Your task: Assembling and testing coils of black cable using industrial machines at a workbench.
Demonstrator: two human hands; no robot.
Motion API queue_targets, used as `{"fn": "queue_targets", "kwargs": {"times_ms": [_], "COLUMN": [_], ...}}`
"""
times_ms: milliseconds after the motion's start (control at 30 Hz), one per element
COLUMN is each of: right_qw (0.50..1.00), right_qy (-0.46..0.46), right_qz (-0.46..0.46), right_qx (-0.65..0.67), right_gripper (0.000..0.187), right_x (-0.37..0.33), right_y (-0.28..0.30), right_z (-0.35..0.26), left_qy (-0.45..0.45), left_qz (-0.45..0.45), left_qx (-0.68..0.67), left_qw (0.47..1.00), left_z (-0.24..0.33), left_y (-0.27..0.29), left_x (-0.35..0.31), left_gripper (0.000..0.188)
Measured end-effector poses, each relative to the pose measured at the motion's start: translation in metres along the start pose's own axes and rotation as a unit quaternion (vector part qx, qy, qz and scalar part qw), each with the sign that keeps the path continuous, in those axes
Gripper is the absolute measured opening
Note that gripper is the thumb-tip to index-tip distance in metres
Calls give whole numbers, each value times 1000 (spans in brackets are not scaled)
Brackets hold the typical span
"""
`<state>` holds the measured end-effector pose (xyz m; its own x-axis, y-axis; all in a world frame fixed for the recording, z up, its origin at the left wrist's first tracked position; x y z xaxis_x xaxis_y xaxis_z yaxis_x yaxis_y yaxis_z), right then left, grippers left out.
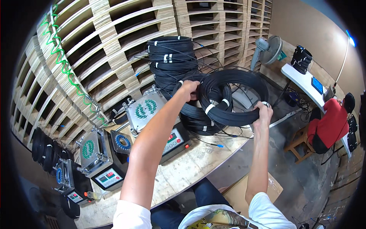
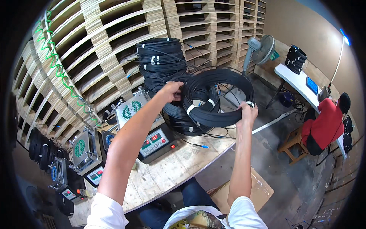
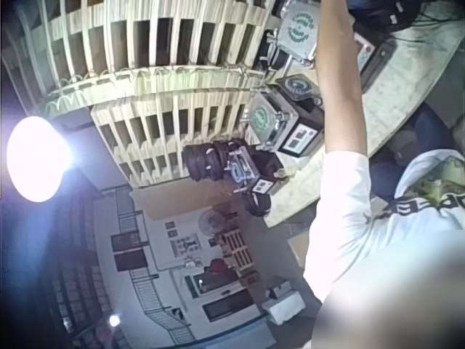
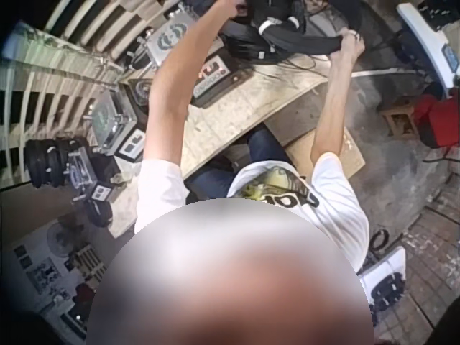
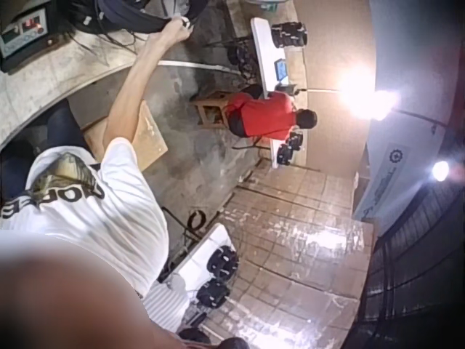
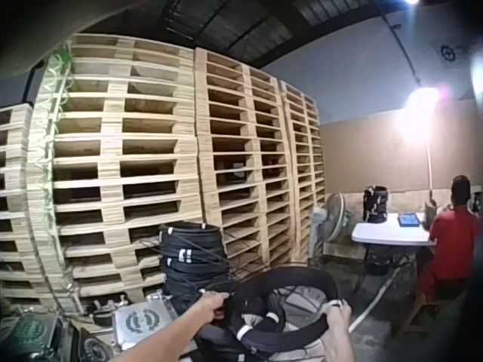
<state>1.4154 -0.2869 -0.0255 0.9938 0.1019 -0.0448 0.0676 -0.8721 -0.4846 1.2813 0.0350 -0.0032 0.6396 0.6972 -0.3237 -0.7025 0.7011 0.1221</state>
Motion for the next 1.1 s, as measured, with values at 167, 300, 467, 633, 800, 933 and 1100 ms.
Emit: {"fn": "queue_targets", "kwargs": {"times_ms": [167, 300, 467, 633, 800, 933, 1100], "right_qw": [999, 999, 996, 986, 966, 946, 924], "right_qy": [-25, -33, -43, -48, -22, 11, 126], "right_qz": [-5, -21, -56, -119, -240, -323, -328], "right_qx": [30, 36, 45, 104, 94, 1, -149], "right_gripper": [35, 39, 39, 38, 42, 48, 37], "right_x": [-23, -51, -85, -115, -144, -151, -165], "right_y": [35, 55, 70, 61, 29, 11, 12], "right_z": [-17, -31, -28, -18, -33, -32, -37], "left_qy": [14, -86, -123, -92, -94, -200, -276], "left_qz": [-123, -158, -122, -55, 37, 100, 131], "left_qx": [-34, -67, -100, -168, -190, -232, -232], "left_qw": [992, 981, 980, 980, 976, 947, 923], "left_z": [-15, -16, -25, -19, -20, -21, -23], "left_y": [-45, -55, -39, -1, 41, 62, 80], "left_x": [-59, -114, -157, -199, -246, -282, -325], "left_gripper": [49, 76, 93, 65, 50, 77, 61]}}
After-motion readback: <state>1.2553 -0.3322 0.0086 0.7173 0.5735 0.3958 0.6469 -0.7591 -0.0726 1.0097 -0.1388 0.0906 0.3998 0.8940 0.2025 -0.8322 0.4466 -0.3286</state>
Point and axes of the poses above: each hand's wrist, its own x-axis towards the middle knuckle, its own y-axis out of the back of the hand, z = x × y, the point moved 3 cm from there along x, towards the middle knuckle, and after that the axes turned 1 degree about -x, right-handed, at the moved point
